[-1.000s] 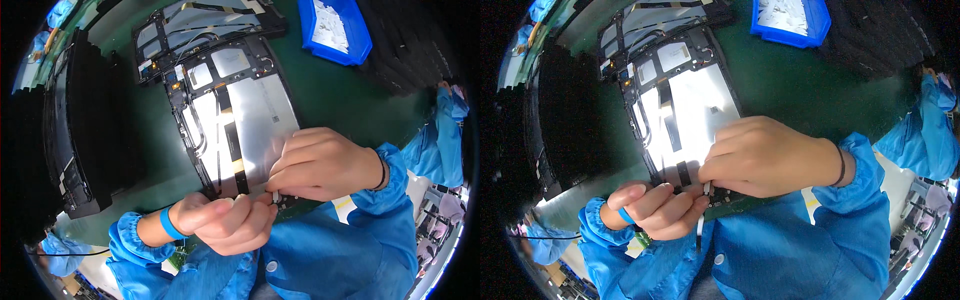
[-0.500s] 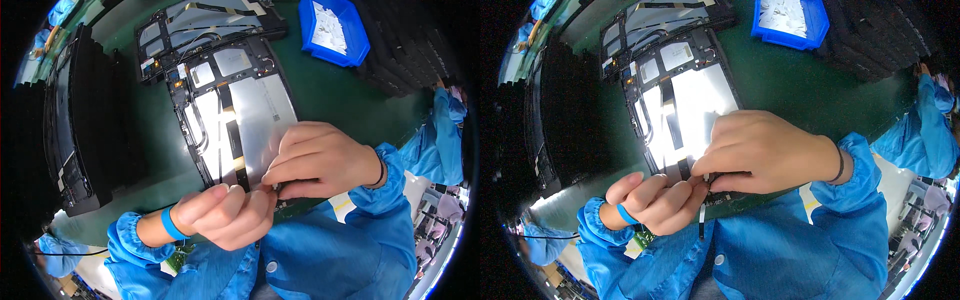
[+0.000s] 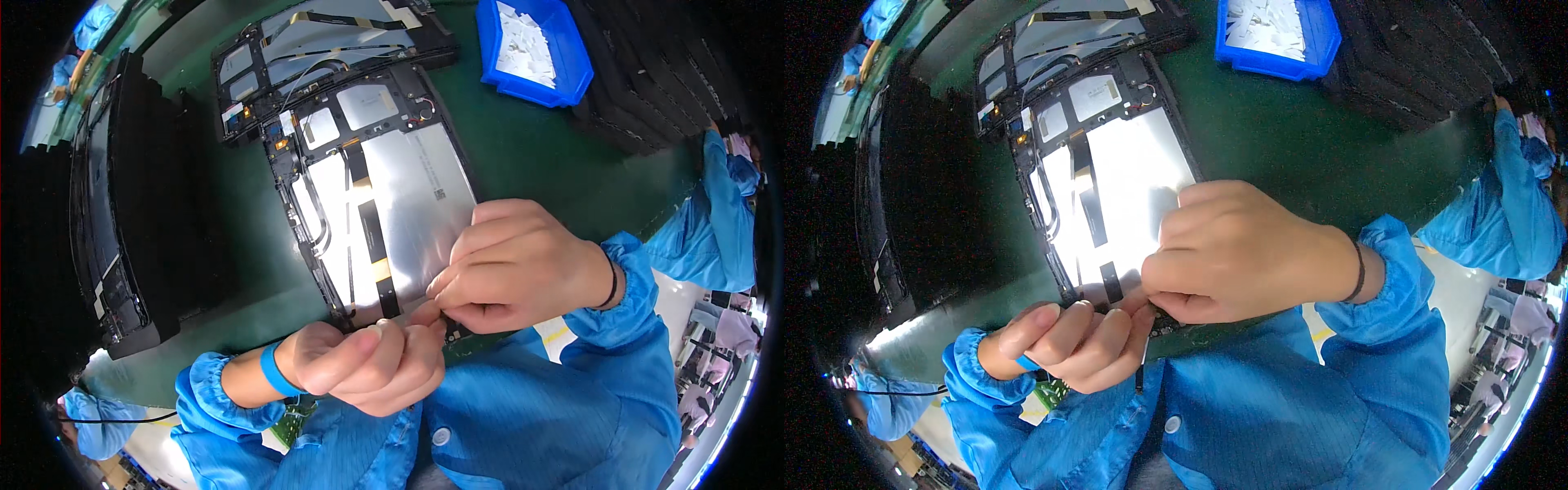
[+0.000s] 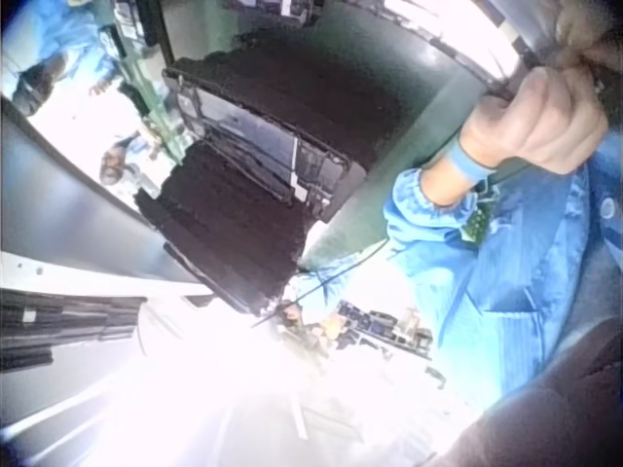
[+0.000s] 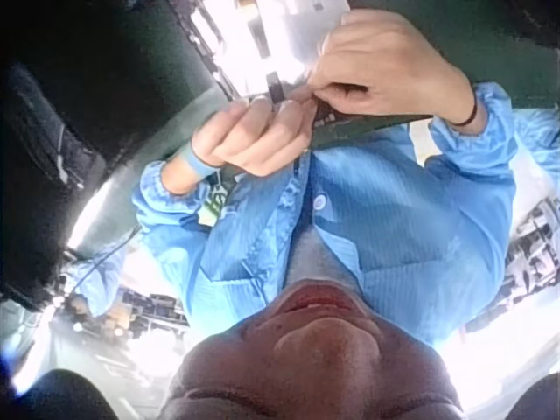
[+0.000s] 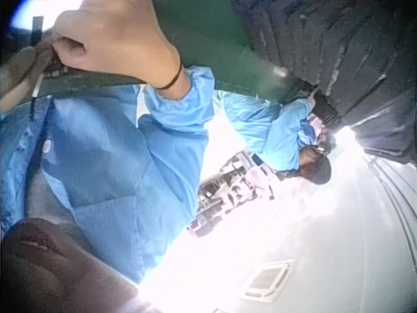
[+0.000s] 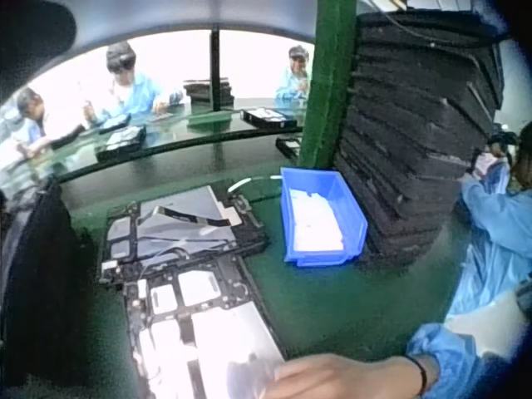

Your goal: The worker is connecting internal ribbon cables and assembling the housing for electronic tablet devices on a factory assembly line.

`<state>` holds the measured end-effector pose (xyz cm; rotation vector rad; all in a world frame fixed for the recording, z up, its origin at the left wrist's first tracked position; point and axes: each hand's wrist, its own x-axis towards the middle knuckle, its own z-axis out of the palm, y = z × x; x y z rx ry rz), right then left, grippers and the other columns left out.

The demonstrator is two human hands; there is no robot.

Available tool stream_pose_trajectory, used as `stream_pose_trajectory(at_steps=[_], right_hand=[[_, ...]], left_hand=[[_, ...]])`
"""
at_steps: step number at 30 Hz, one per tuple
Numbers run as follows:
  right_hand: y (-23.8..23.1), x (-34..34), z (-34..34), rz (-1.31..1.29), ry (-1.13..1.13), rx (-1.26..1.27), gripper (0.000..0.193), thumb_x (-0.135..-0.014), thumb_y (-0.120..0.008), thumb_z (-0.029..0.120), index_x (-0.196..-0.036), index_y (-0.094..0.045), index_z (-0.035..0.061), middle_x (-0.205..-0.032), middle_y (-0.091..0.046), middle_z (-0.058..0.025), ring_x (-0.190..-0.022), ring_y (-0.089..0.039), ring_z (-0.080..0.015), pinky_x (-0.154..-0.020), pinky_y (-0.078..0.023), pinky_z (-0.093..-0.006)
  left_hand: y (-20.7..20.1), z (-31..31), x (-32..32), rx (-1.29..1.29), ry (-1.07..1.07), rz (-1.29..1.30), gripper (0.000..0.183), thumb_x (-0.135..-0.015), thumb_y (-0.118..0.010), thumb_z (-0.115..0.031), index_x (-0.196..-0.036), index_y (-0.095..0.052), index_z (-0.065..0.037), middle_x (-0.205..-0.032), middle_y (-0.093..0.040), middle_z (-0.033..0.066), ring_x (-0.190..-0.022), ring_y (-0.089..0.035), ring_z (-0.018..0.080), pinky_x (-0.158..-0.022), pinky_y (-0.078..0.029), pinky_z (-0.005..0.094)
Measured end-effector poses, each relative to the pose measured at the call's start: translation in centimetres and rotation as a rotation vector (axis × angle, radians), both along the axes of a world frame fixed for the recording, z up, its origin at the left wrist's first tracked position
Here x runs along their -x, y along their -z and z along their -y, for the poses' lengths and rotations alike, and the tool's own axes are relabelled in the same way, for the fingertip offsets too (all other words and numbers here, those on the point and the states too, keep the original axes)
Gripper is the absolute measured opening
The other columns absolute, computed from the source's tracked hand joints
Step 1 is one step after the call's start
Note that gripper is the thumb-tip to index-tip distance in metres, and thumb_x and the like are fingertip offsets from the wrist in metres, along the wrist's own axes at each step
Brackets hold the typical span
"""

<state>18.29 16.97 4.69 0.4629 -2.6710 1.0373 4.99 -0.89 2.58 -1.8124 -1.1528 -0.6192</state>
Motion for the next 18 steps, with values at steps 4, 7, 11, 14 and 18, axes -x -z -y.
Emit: stream_pose_trajectory(at_steps=[4, 7, 11, 14, 18], right_hand=[[1.1, 1.0, 0.1, -0.135, 0.119, -0.002, 0.015, -0.071, -0.071, 0.014, -0.070, -0.056, 0.0128, -0.063, -0.048, -0.0012, -0.058, -0.052, -0.0196, -0.054, -0.041, -0.0304], [-0.3, 1.2, -1.1, -0.188, 0.379, 0.113, 0.012, -0.071, -0.073, 0.008, -0.074, -0.061, 0.0099, -0.064, -0.052, -0.0026, -0.058, -0.053, -0.0201, -0.053, -0.043, -0.0312], [-0.8, 1.8, -6.9, -0.604, 0.856, -0.255, 0.016, -0.070, -0.073, 0.002, -0.083, -0.067, 0.0096, -0.073, -0.062, -0.0040, -0.061, -0.057, -0.0206, -0.054, -0.044, -0.0311], [-1.8, 2.2, -9.9, -0.404, 0.978, -1.000, 0.014, -0.074, -0.073, 0.007, -0.087, -0.069, 0.0114, -0.084, -0.067, -0.0055, -0.084, -0.063, -0.0185, -0.070, -0.045, -0.0291], [-2.2, 2.8, -8.1, -0.465, 0.949, -1.070, 0.017, -0.074, -0.071, 0.010, -0.091, -0.070, 0.0128, -0.094, -0.069, -0.0050, -0.094, -0.061, -0.0226, -0.077, -0.045, -0.0327]], left_hand=[[0.6, 0.2, -0.2, -0.012, 0.103, 0.056, 0.019, -0.065, -0.066, -0.006, -0.066, -0.055, -0.021, -0.075, -0.060, -0.0085, -0.075, -0.058, 0.0058, -0.090, -0.037, 0.0277], [-0.6, 1.0, -0.3, 0.116, 0.194, 0.215, 0.016, -0.068, -0.064, -0.006, -0.069, -0.058, -0.021, -0.082, -0.065, -0.0068, -0.081, -0.061, 0.0089, -0.089, -0.037, 0.0276], [-1.5, 0.6, 0.0, 0.399, 0.182, 0.533, 0.012, -0.071, -0.065, -0.010, -0.079, -0.066, -0.019, -0.090, -0.068, -0.0040, -0.087, -0.063, 0.0152, -0.094, -0.036, 0.0347], [-2.1, -0.6, 0.1, 0.617, 0.111, 0.901, 0.015, -0.068, -0.077, -0.010, -0.077, -0.066, -0.013, -0.087, -0.068, -0.0013, -0.086, -0.062, 0.0177, -0.102, -0.030, 0.0445], [-1.3, -2.1, 1.0, 0.550, -0.005, 1.093, 0.013, -0.068, -0.079, -0.013, -0.071, -0.066, -0.013, -0.066, -0.059, -0.0026, -0.070, -0.056, 0.0166, -0.096, -0.034, 0.0406]])
